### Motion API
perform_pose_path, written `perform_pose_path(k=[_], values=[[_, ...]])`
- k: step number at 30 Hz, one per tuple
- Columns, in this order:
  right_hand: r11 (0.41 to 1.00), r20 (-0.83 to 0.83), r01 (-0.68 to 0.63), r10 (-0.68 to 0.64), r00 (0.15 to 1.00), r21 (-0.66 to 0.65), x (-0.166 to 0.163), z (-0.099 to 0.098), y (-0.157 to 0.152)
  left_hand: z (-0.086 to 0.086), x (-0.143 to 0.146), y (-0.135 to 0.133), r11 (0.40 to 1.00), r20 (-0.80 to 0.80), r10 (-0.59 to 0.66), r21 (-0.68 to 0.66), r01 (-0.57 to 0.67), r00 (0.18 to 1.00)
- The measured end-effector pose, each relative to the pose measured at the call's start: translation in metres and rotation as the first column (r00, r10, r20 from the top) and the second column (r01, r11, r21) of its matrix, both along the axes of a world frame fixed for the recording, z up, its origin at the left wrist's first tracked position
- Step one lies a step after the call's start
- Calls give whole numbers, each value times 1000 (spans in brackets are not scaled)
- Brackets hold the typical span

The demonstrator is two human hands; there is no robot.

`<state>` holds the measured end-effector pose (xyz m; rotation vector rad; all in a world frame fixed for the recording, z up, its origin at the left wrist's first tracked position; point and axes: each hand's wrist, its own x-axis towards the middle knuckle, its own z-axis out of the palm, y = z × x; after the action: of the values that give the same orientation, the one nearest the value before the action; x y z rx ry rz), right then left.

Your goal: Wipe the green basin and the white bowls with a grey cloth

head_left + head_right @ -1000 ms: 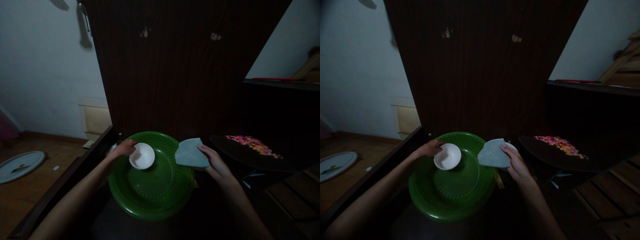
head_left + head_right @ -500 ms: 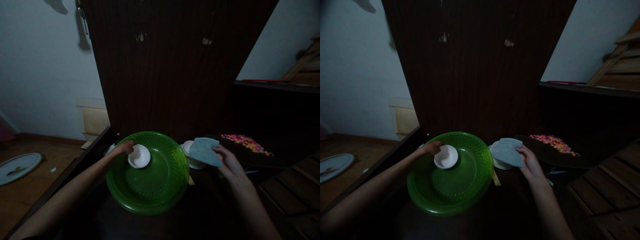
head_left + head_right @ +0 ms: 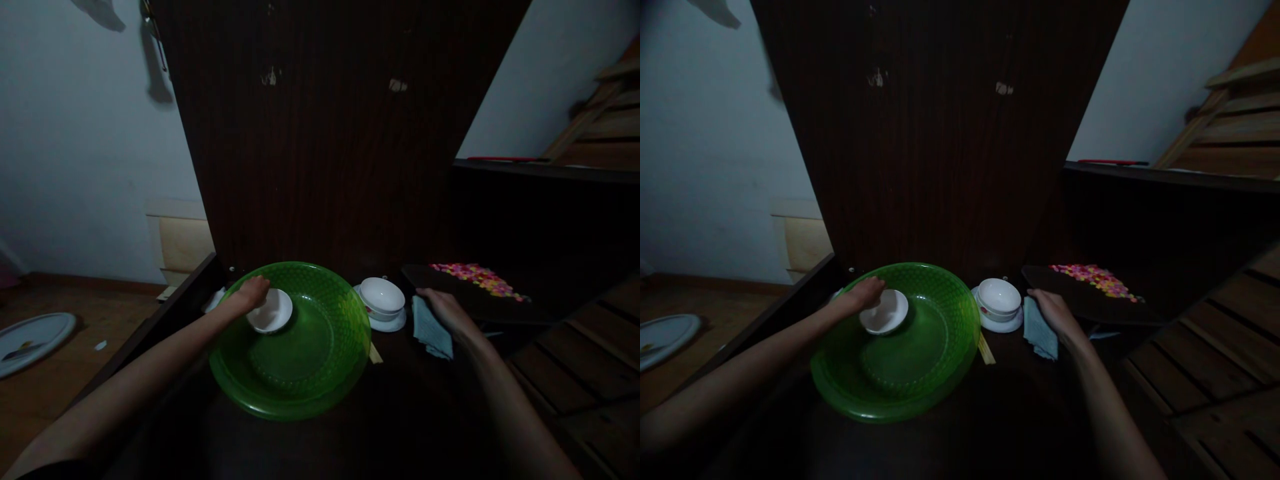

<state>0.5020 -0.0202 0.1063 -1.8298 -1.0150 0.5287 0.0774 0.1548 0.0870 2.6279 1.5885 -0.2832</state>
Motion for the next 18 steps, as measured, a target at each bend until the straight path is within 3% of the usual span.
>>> perform_pose_path(k=[8, 18], values=[[976, 282, 162, -115, 953, -148, 13, -30, 24, 2, 1, 8, 996, -63, -82, 29, 84, 995], [971, 334, 90, -11, 942, -220, 14, -47, 45, 4, 2, 5, 995, -104, -100, -35, 97, 990]])
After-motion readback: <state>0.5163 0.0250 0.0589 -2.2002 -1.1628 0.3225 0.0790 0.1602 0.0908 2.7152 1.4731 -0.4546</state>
